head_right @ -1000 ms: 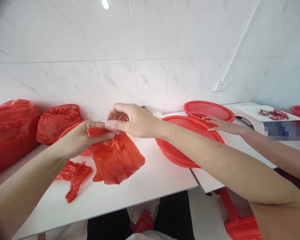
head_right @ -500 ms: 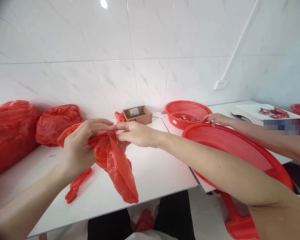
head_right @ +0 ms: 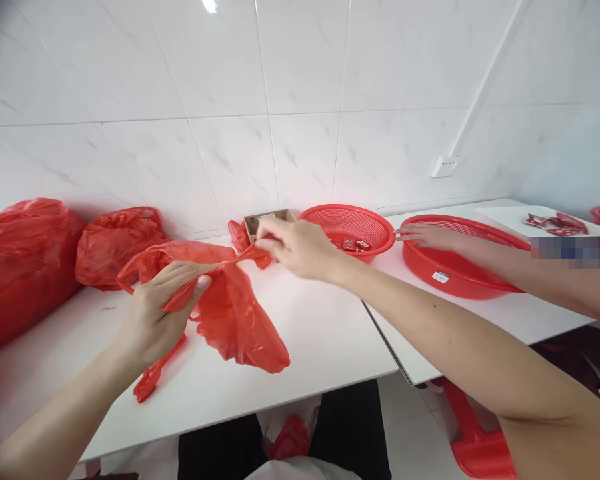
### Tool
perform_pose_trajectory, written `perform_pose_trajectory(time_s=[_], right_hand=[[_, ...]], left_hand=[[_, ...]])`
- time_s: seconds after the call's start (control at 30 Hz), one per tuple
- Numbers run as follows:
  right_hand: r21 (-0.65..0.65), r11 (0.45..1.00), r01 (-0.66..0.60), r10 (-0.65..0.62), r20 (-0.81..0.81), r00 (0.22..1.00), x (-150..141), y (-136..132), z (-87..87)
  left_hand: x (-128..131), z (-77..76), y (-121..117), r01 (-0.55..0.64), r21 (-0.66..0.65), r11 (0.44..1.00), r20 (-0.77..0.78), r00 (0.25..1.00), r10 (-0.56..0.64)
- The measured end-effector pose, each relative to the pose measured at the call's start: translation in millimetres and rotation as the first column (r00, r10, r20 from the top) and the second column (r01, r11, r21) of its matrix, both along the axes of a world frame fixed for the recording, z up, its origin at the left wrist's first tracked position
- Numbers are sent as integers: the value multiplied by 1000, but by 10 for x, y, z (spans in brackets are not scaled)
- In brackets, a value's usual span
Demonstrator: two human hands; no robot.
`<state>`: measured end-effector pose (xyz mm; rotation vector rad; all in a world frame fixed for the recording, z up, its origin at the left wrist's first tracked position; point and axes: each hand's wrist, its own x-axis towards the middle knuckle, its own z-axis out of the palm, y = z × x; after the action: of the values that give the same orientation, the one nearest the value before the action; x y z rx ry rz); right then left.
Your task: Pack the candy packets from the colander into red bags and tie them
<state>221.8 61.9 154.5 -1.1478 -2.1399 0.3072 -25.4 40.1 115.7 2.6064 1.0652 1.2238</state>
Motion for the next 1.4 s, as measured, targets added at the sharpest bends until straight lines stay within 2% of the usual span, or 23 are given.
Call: perform_pose_trajectory(time_s=[0.07,0.17,0.23,0.3,0.37,0.43,0.53,0.57,0.63,0.7,0.73,0.77,0.8,0.87,0.97,1.03,1.1,1.2,1.27,1.33,1.4], right_hand=[[-52,992,114,-115,-10,993,193,228,-117],[-179,956,233,-242,-27,970,457,540,-328],[-271,933,235,-253,-32,967,534,656,-453],[-337,920,198,-223,-37,974,511,678,-531],[-389,908,155,-189,-51,981,419,617,-536],[-424,903,73,-136,-120,983,299,498,-467],[-430,887,-167,11,-343,939,116,269,-296],[-420,871,-255,73,-402,913,54,190,-246],[-412,830,-376,178,-444,878,-70,47,-194],[-408,808,-424,241,-428,871,-187,-62,-218],[-395,817,-420,246,-419,874,-237,-100,-259],[-367,841,-398,234,-417,878,-277,-129,-314],[-334,869,-366,212,-416,884,-307,-148,-380],[-304,906,-296,162,-395,904,-330,-170,-522],[-379,900,-218,133,-237,962,-299,-191,-685],[-385,911,-148,96,-151,984,-265,-219,-714],[-326,942,-82,35,-146,989,-243,-273,-681],[-260,964,-49,-13,-233,972,-252,-415,-617],[-268,960,-76,-22,-344,939,-280,-538,-649],[-317,943,-103,-59,-462,885,-307,-650,-769],[-406,903,-137,-126,-557,821,-320,-723,-941]], left_hand=[[-50,-63,1,-12,-9,1000,-45,999,12],[-122,-153,-37,56,-82,995,-129,989,-67],[-136,-179,-96,115,-183,976,-161,976,-145],[-110,-185,-161,152,-320,935,-141,968,-205],[-46,-200,-198,194,-477,857,-32,971,-238],[50,-259,-191,290,-600,745,207,956,-206],[228,-428,-137,427,-671,606,571,819,55],[290,-490,-128,449,-694,563,617,774,143],[408,-594,-144,477,-753,453,613,758,222],[500,-652,-199,518,-790,329,590,789,172],[532,-663,-231,540,-791,286,591,796,130],[553,-667,-257,559,-786,266,598,795,96],[564,-667,-275,569,-775,274,609,789,83],[555,-668,-275,564,-748,351,631,767,112],[504,-699,-222,503,-722,475,644,740,195],[481,-729,-196,460,-726,512,627,749,215],[481,-739,-198,441,-725,530,621,750,225],[497,-699,-236,401,-700,591,630,737,245],[490,-655,-260,324,-695,642,591,766,254],[461,-630,-268,263,-698,666,528,817,231],[427,-642,-264,251,-688,681,490,853,181]])
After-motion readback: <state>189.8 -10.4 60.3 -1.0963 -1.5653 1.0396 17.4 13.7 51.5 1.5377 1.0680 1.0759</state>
